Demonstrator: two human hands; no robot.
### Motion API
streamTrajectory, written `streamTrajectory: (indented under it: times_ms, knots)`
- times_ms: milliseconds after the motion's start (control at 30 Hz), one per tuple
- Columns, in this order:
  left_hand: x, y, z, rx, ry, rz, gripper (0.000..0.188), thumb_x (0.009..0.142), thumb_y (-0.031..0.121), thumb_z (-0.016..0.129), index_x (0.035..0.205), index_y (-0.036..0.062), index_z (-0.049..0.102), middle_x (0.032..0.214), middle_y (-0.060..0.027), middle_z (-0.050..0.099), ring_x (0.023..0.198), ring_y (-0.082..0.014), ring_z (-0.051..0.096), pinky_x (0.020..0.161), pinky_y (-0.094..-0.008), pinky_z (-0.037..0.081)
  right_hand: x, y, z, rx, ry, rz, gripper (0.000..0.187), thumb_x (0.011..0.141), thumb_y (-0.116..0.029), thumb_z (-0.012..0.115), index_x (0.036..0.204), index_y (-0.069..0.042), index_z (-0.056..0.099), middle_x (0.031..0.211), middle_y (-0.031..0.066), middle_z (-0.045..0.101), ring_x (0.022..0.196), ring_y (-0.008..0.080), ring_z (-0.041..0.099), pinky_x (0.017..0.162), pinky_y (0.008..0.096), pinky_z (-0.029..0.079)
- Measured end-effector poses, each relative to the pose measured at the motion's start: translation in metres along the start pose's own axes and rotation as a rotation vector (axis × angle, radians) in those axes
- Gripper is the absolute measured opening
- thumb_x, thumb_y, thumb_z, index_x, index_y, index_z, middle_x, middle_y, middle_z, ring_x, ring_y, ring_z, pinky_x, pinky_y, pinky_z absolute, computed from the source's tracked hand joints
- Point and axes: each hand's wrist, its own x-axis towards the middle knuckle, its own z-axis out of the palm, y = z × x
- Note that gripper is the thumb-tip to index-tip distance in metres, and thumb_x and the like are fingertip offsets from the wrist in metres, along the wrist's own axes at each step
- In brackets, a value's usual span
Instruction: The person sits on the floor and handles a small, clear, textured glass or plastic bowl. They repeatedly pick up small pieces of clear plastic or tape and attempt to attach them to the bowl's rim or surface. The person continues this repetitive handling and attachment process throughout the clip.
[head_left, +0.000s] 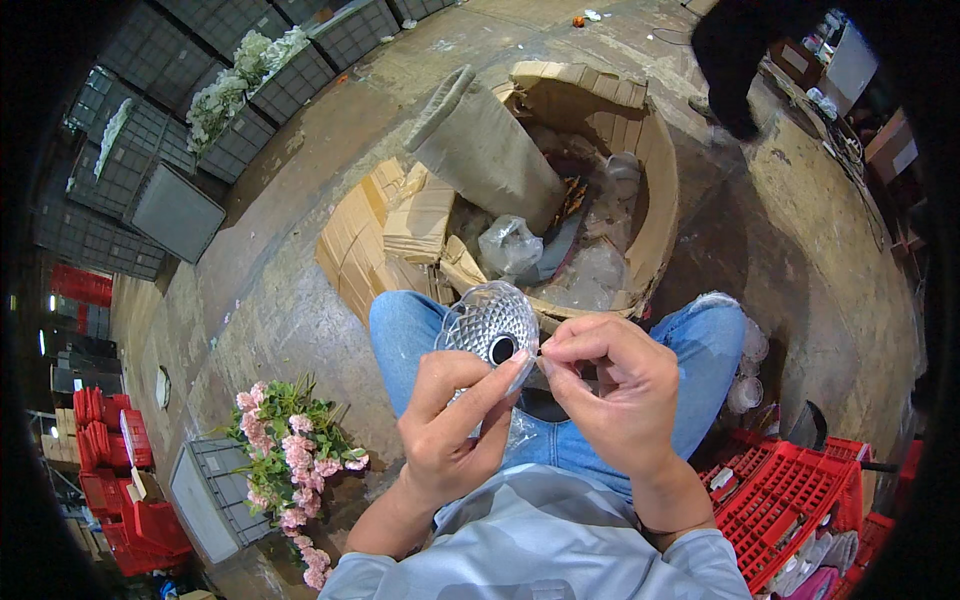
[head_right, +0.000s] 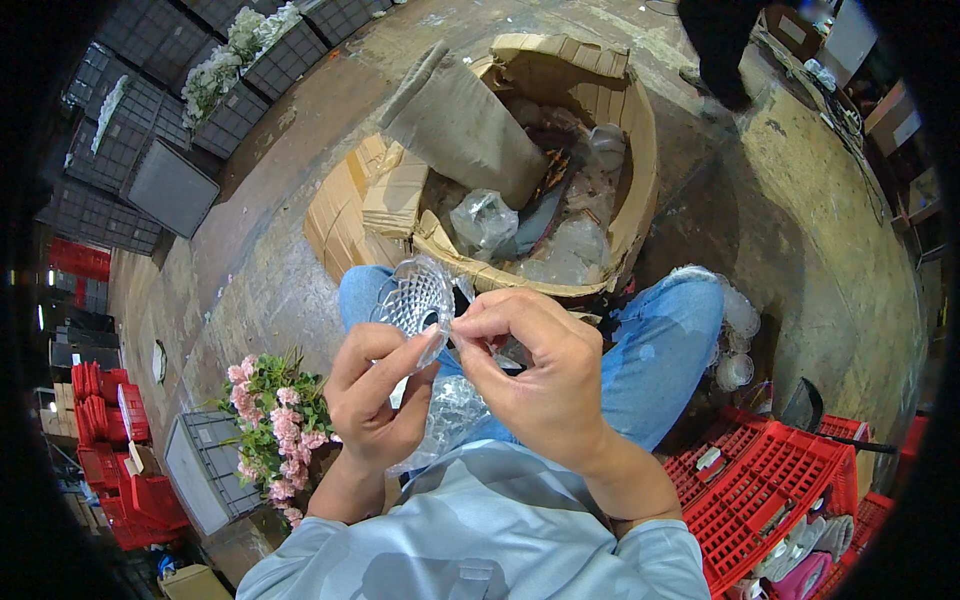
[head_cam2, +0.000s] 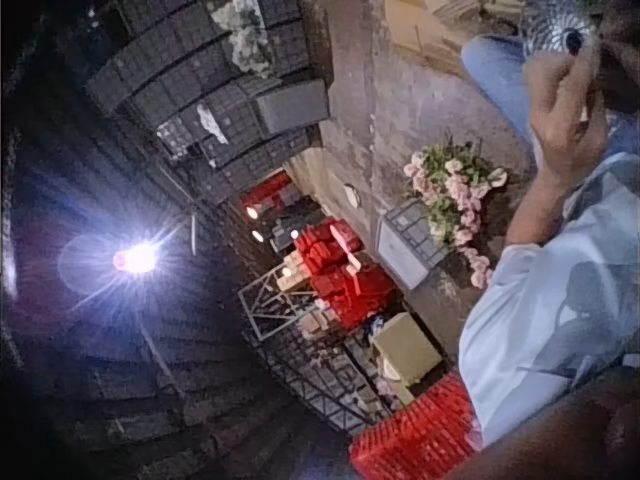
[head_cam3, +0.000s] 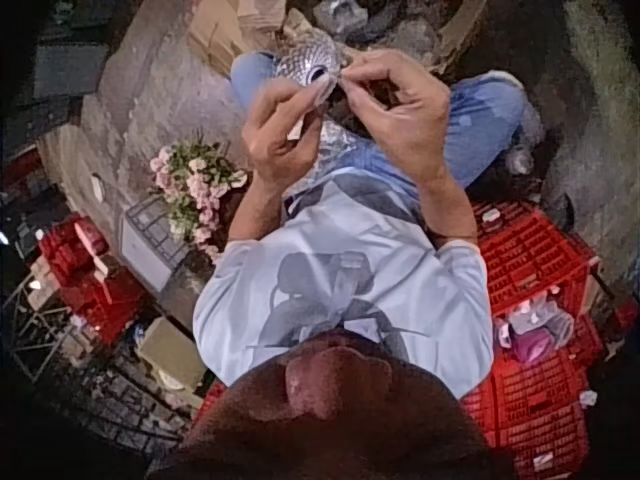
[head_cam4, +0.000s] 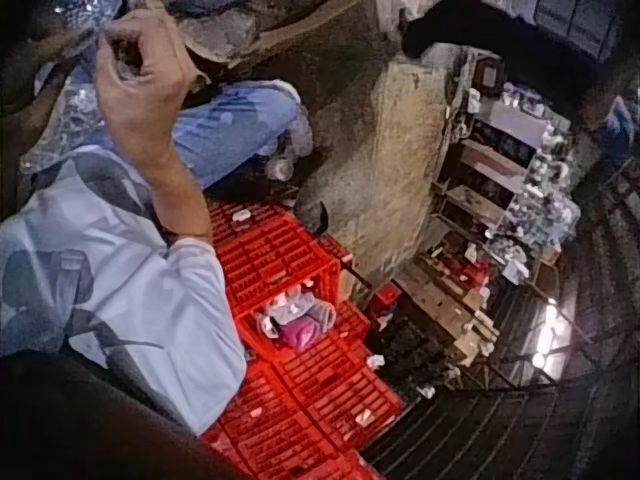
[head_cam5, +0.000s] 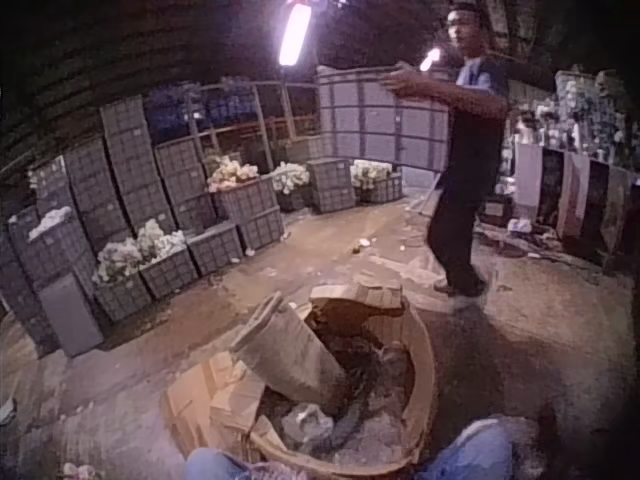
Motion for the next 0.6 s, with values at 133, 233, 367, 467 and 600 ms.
streamTrajectory:
  times_ms: [133, 233, 367, 467, 600]
  knots:
    - [0.0001, -0.0018, -0.0019, 0.014, -0.014, 0.012, 0.051, 0.069, -0.015, 0.076, 0.119, -0.0014, 0.077, 0.093, -0.0095, 0.064, 0.084, -0.0218, 0.061, 0.074, -0.0309, 0.049, 0.0027, -0.0013, -0.0005, -0.007, -0.013, -0.058, 0.021, 0.08, 0.016, 0.077, 0.094, 0.001, 0.073, 0.099, 0.0116, 0.072, 0.087, 0.0159, 0.07, 0.075, 0.027, 0.056]
    - [-0.0034, -0.0015, -0.0014, -0.132, -0.005, -0.124, 0.047, 0.074, -0.015, 0.076, 0.119, -0.0028, 0.076, 0.098, -0.01, 0.064, 0.088, -0.0195, 0.061, 0.077, -0.0291, 0.049, 0.0055, -0.0005, 0.0017, -0.023, 0.014, -0.103, 0.02, 0.078, 0.013, 0.079, 0.092, 0.0, 0.073, 0.093, 0.011, 0.074, 0.079, 0.019, 0.071, 0.071, 0.0297, 0.057]
    - [-0.0052, -0.0016, -0.0016, -0.161, -0.002, -0.177, 0.045, 0.077, -0.014, 0.077, 0.121, -0.0027, 0.076, 0.101, -0.0106, 0.066, 0.089, -0.0186, 0.062, 0.077, -0.0282, 0.05, 0.0062, 0.0003, 0.0021, -0.041, 0.0, -0.141, 0.021, 0.078, 0.012, 0.081, 0.093, 0.0, 0.073, 0.093, 0.0118, 0.074, 0.081, 0.0216, 0.072, 0.072, 0.0305, 0.058]
    - [-0.0028, -0.0026, -0.0011, -0.154, 0.011, -0.152, 0.048, 0.076, -0.013, 0.078, 0.122, -0.0005, 0.077, 0.097, -0.0113, 0.067, 0.083, -0.0207, 0.063, 0.072, -0.0296, 0.052, 0.0055, 0.0003, 0.0024, -0.034, 0.002, -0.135, 0.022, 0.078, 0.012, 0.081, 0.094, 0.0, 0.072, 0.093, 0.0118, 0.075, 0.083, 0.0221, 0.073, 0.073, 0.0304, 0.058]
    - [-0.0047, -0.0028, -0.002, -0.168, -0.002, -0.168, 0.045, 0.076, -0.014, 0.077, 0.12, -0.0033, 0.076, 0.1, -0.0106, 0.066, 0.088, -0.0186, 0.062, 0.076, -0.028, 0.05, 0.0027, 0.0025, 0.0037, -0.009, 0.013, -0.107, 0.023, 0.078, 0.012, 0.081, 0.095, -0.001, 0.072, 0.095, 0.0119, 0.075, 0.084, 0.022, 0.074, 0.074, 0.0302, 0.058]
